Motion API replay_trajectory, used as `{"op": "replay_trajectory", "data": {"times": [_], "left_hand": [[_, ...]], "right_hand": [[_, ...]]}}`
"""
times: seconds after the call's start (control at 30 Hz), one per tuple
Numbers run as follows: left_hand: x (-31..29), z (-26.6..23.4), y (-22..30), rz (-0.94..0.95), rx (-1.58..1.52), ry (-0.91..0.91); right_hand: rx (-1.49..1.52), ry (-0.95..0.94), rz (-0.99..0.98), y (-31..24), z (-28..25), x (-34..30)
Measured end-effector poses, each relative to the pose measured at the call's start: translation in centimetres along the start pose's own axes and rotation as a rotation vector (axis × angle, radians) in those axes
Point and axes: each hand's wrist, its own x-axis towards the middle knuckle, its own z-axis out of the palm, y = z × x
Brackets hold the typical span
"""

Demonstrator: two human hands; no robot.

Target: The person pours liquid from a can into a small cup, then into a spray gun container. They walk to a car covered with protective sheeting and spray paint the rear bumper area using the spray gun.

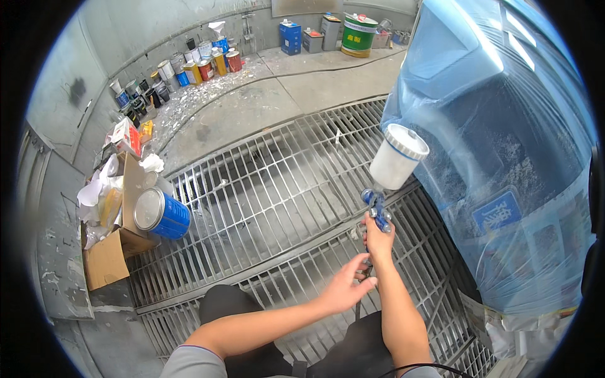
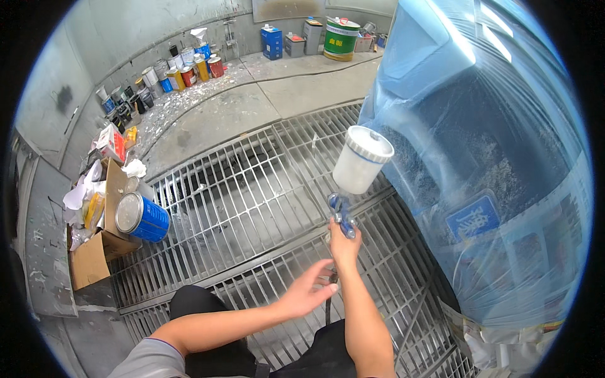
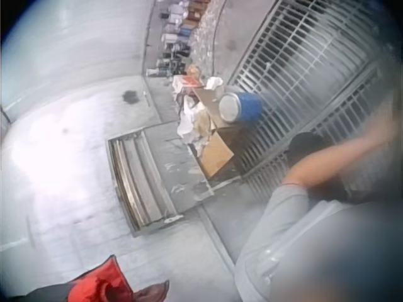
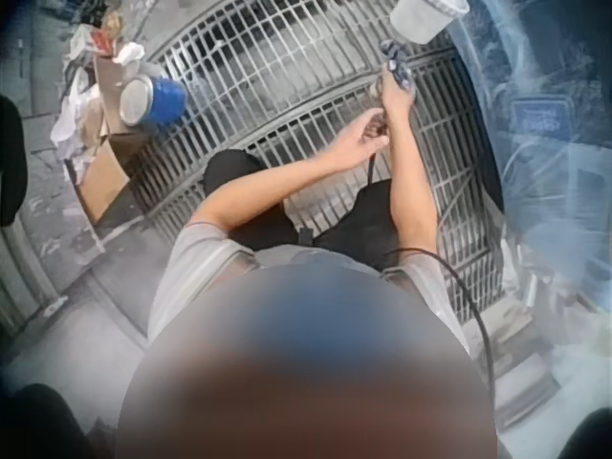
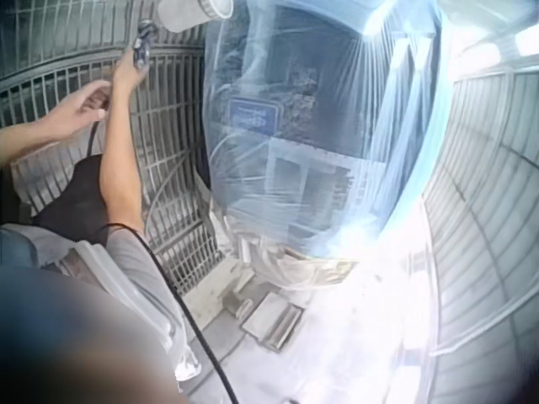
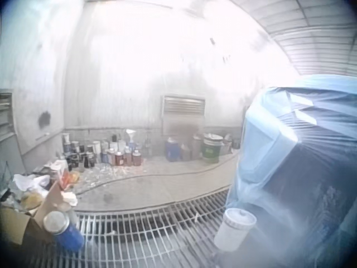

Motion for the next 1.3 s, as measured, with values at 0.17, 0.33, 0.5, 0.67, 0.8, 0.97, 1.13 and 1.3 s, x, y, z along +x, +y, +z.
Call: {"op": "replay_trajectory", "data": {"times": [0.17, 0.33, 0.5, 0.67, 0.8, 0.97, 1.13, 1.3], "left_hand": [[-0.4, 1.7, 2.2, -0.084, -0.184, -0.135], [0.3, 2.0, 1.2, 0.220, 0.059, -0.289], [0.3, 3.0, 0.1, 0.200, 0.208, -0.310], [0.7, 2.7, 0.5, 0.208, 0.284, -0.334], [0.7, 2.9, 1.0, 0.066, 0.311, -0.386], [0.6, 3.8, -0.6, 0.215, 0.311, -0.316], [0.8, 3.8, 0.7, 0.172, 0.326, -0.451], [0.6, 4.1, 1.2, 0.153, 0.349, -0.468]], "right_hand": [[-0.119, 0.016, -0.049, -0.5, 0.2, 0.9], [-0.103, 0.010, -0.110, 0.8, -1.7, 4.0], [-0.078, 0.012, -0.050, 2.1, -1.7, 4.9], [-0.159, -0.021, -0.046, 1.8, -1.6, 5.0], [-0.219, 0.043, -0.023, 2.8, -2.0, 5.4], [-0.295, 0.097, -0.178, 3.9, -2.9, 6.8], [-0.293, 0.117, -0.186, 3.9, -4.5, 7.5], [-0.166, 0.021, -0.087, -0.5, -4.4, 4.7]]}}
